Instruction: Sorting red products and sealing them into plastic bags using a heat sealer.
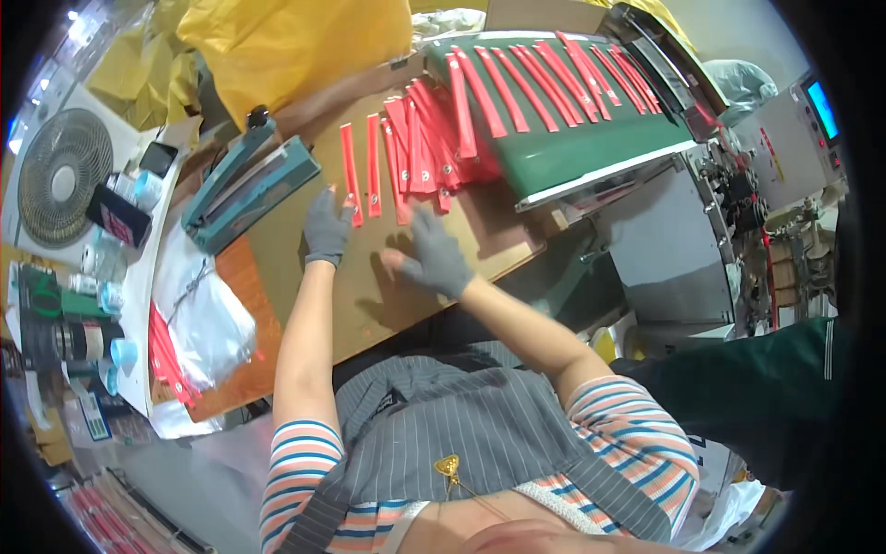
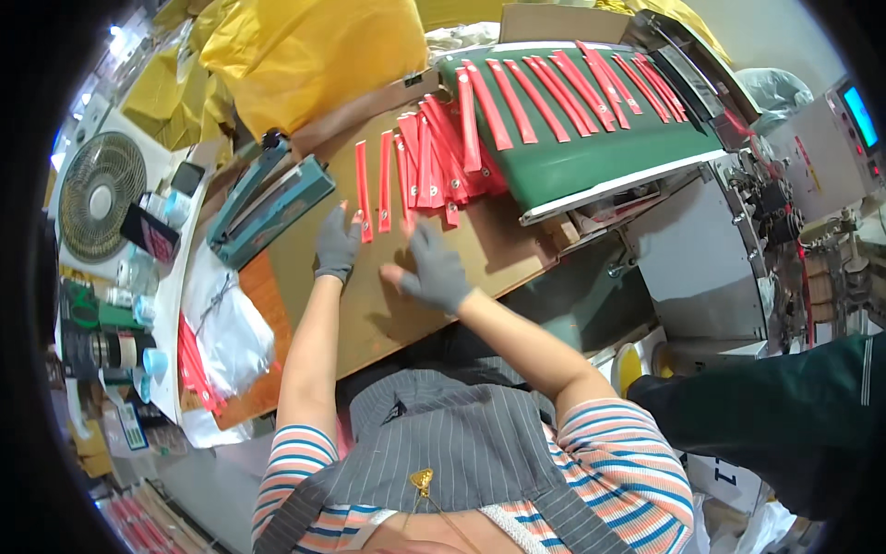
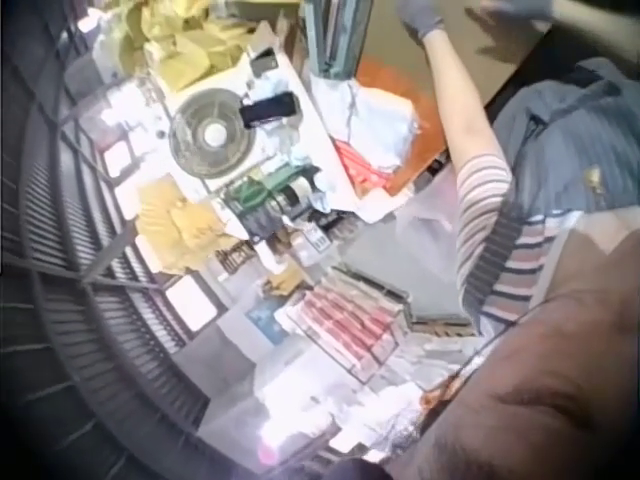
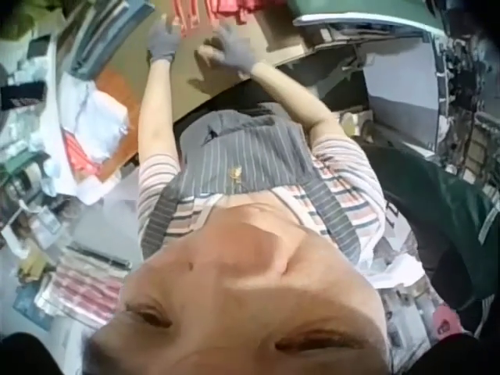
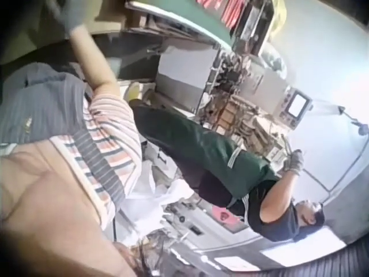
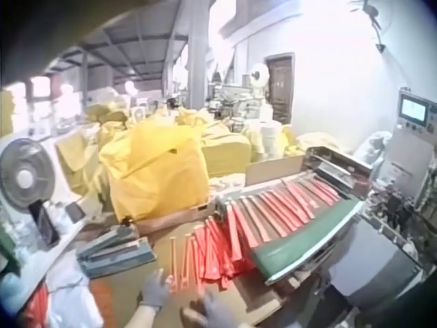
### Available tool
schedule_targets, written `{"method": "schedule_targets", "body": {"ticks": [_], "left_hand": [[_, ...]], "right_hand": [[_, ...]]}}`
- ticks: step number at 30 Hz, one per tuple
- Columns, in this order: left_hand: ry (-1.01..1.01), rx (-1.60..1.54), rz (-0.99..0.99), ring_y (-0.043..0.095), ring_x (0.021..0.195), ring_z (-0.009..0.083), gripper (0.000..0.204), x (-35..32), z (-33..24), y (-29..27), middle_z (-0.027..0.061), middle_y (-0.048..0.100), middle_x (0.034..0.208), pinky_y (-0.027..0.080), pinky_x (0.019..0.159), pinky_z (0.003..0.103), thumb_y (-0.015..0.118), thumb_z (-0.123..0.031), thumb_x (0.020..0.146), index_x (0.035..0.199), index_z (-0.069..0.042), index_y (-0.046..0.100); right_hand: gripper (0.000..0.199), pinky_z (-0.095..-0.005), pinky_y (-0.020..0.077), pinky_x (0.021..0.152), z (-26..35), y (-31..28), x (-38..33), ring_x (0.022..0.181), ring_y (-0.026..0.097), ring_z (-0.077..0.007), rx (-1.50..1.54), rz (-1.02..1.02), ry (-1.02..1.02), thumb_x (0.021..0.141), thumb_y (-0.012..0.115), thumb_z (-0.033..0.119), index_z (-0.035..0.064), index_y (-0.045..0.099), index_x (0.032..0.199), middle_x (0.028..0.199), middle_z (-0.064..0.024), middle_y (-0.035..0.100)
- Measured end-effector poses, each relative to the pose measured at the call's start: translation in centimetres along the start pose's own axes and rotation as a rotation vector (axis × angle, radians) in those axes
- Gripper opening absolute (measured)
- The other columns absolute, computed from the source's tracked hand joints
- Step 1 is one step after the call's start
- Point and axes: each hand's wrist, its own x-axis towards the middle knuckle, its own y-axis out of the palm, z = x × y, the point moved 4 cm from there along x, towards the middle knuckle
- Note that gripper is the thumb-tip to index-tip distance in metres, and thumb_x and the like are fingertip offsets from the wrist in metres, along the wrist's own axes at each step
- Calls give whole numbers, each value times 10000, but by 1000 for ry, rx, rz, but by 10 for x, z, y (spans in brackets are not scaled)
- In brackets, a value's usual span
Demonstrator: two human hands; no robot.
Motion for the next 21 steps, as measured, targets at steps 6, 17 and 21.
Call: {"method": "schedule_targets", "body": {"ticks": [6,17,21], "left_hand": [[69,-186,182,557,978,353,445,23,-30,51,218,587,1054,435,876,393,526,-333,900,1173,19,538],[-133,-35,-38,531,1021,388,596,13,-22,38,268,560,1100,406,914,414,560,-417,866,1213,61,481],[-166,-180,-77,519,1050,410,613,5,1,30,277,545,1142,404,895,439,563,-400,852,1256,48,457]], "right_hand": [[1039,-423,397,966,-127,-44,151,1235,398,-403,-421,-76,418,675,640,643,-25,271,1380,1381,-325,289],[597,-374,459,876,-98,21,137,1010,587,-311,343,66,531,686,714,357,-5,553,1132,1127,-228,577],[599,-345,441,922,-101,9,94,1061,572,-272,301,-258,379,784,686,333,-10,494,1236,1166,-192,575]]}}
